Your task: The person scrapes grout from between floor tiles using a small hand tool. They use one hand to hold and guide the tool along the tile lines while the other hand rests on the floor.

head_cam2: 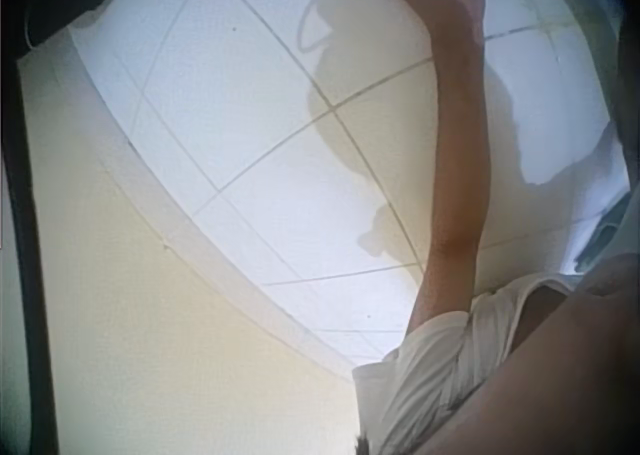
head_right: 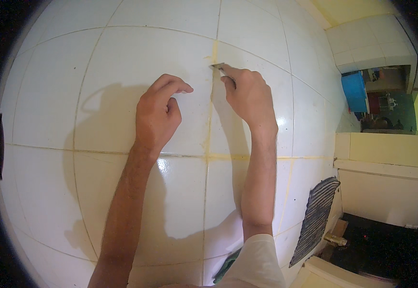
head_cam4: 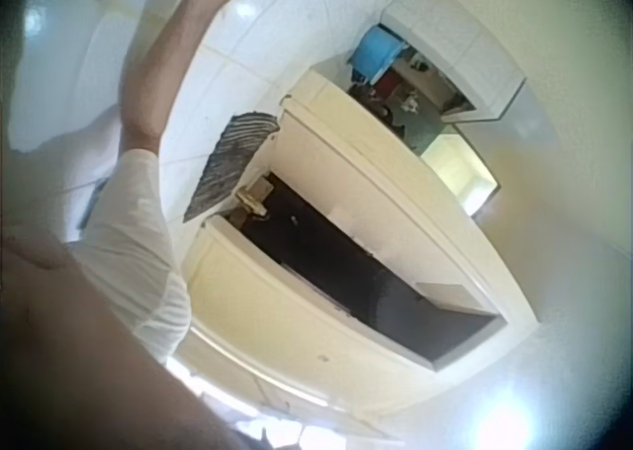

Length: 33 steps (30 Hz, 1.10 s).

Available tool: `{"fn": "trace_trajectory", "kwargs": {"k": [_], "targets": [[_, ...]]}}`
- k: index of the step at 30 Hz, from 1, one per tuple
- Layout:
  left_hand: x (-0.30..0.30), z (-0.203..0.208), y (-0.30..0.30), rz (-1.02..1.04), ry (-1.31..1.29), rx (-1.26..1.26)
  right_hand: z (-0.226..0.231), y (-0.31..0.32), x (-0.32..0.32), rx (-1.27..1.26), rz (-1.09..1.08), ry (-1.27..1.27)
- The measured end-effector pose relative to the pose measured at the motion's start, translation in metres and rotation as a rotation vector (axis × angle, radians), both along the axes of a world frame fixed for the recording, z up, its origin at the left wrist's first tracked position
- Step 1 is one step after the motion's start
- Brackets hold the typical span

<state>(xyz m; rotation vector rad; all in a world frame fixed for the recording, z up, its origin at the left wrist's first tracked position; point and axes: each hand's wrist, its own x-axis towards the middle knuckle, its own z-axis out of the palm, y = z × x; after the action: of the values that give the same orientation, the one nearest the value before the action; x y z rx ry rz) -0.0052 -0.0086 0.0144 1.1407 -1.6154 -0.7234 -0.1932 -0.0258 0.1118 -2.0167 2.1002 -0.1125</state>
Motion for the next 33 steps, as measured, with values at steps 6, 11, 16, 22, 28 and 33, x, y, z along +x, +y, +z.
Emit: {"fn": "trace_trajectory", "kwargs": {"k": [6, 11, 16, 22, 28, 33], "targets": [[-0.003, -0.002, -0.001, 0.018, 0.007, -0.022, -0.006, -0.001, -0.01, 0.095, -0.028, -0.093], [-0.001, 0.0, -0.002, 0.011, 0.001, -0.012, -0.002, 0.002, -0.009, 0.066, 0.002, -0.117], [-0.002, -0.003, -0.001, 0.001, 0.007, -0.01, -0.006, -0.002, -0.007, 0.005, 0.045, -0.092], [-0.003, -0.003, -0.002, 0.014, 0.005, -0.021, -0.013, -0.001, -0.008, 0.09, -0.018, -0.141], [-0.002, -0.002, -0.002, 0.009, 0.004, -0.02, -0.01, -0.002, -0.011, 0.046, 0.02, -0.11], [-0.001, 0.0, -0.001, -0.004, -0.004, -0.008, -0.019, -0.004, -0.008, -0.013, -0.008, -0.116]]}}
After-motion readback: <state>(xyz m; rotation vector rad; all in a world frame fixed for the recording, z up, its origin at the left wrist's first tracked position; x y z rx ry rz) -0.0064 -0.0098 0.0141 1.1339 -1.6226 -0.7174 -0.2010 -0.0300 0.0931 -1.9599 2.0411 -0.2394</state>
